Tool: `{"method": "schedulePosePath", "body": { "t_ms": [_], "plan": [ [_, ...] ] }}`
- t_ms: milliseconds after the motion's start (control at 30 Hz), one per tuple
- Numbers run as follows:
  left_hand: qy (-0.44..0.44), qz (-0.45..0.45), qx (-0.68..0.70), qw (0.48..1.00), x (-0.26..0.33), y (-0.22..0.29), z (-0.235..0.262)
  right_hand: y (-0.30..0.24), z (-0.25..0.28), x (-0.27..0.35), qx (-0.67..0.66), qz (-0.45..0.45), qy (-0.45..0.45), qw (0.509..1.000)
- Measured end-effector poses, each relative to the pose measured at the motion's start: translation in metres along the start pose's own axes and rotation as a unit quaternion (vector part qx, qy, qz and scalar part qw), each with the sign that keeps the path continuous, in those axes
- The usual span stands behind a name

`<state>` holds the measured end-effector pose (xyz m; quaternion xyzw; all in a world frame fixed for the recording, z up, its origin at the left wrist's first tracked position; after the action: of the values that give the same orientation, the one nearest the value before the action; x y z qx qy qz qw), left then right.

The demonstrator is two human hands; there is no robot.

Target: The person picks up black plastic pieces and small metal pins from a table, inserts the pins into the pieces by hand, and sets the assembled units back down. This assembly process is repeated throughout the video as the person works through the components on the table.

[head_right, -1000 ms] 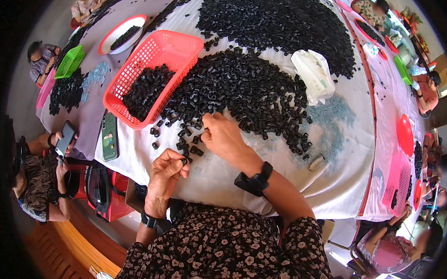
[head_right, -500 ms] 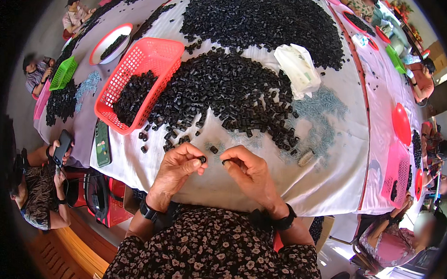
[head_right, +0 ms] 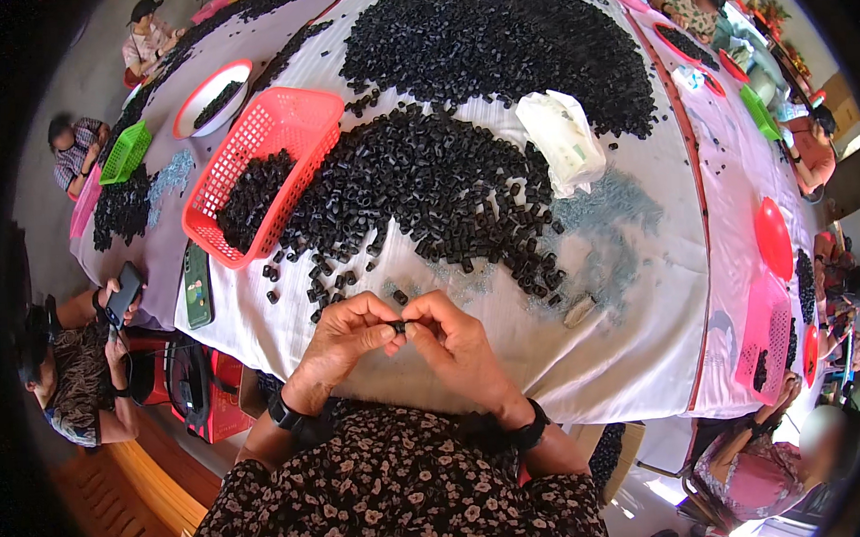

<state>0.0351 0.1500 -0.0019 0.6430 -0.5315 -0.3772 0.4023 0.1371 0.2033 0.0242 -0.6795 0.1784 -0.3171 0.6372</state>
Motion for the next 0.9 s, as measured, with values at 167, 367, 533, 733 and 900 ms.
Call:
{"method": "schedulePosePath", "body": {
  "t_ms": [167,367,533,733,900],
  "plan": [
    [0.002,-0.013,-0.018,1.000,0.000,-0.004,0.001,-0.005,-0.001,0.002,0.083,0.025,0.034,0.996],
    [0.021,-0.035,-0.069,0.997,-0.001,-0.003,0.002,-0.015,-0.009,0.005,0.244,0.087,0.090,0.962],
    [0.049,-0.049,-0.114,0.991,0.001,-0.005,0.006,-0.021,-0.021,0.006,0.373,0.150,0.139,0.905],
    [0.058,-0.060,-0.143,0.986,0.005,-0.009,0.012,-0.010,-0.029,0.002,0.451,0.164,0.113,0.870],
    [0.086,-0.080,-0.126,0.985,0.004,-0.008,0.017,-0.001,-0.014,-0.008,0.198,0.098,0.063,0.973]
  ]
}}
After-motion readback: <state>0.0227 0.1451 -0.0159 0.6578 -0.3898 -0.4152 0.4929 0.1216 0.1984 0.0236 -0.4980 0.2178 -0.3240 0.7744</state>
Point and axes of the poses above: each hand's wrist, its own x-axis away from the middle knuckle, its own z-axis out of the back of the hand, y = z × x, the point moved 9 cm from there along -x, towards the middle knuckle, and after that the axes turned 13 degrees about -z, right-handed, at the moved point
